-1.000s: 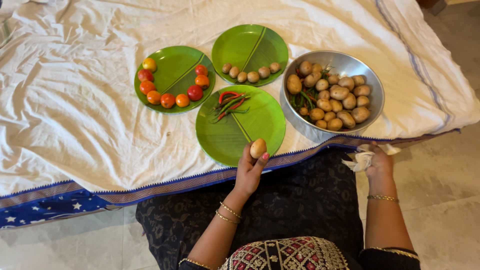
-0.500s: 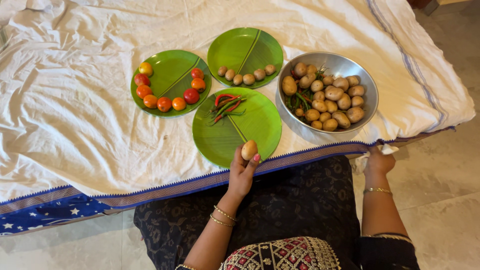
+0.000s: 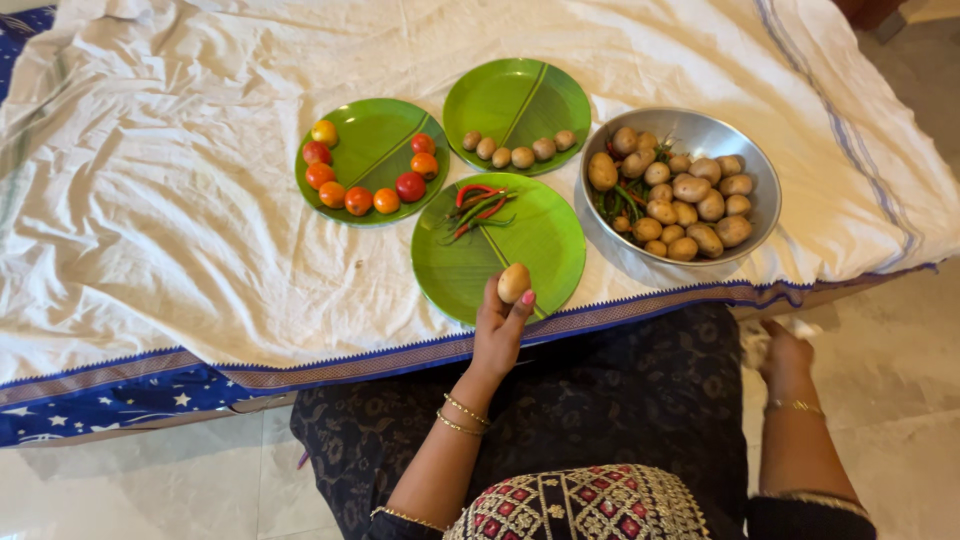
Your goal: The person sits on the floor and wipes small potatoes one by one with a white cloth, then places them on a green plate. The person repeats this process for multiple potatoes from a metal bowl.
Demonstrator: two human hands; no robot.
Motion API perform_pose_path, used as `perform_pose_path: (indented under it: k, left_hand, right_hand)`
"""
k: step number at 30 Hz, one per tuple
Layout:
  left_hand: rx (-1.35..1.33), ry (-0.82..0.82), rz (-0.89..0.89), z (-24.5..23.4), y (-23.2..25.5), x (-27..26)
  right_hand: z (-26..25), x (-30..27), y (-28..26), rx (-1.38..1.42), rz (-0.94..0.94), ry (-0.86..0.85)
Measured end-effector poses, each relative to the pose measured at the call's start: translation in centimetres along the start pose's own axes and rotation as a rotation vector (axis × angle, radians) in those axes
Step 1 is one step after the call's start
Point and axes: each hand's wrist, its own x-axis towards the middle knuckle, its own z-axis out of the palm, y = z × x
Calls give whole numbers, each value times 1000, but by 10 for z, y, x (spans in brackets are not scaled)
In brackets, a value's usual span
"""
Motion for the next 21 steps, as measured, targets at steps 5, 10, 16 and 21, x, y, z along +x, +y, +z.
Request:
perform_pose_path:
  k: [5,10,16,21]
  left_hand:
    - [-47,11,65,-3,10,1]
    - [-97,19,133,-9,17,-1]
    - [-152,37,24,-10,8,-12]
    - [-253,24,-88,-19,-18,-34]
  right_hand:
    - [-34,-6,-41,381,-327,-139]
    - [-18,-29,-107,697,-736,-313]
    - [55,-135,-126,559,-756,-635]
    - [135,-252,-73,69,-729,-777]
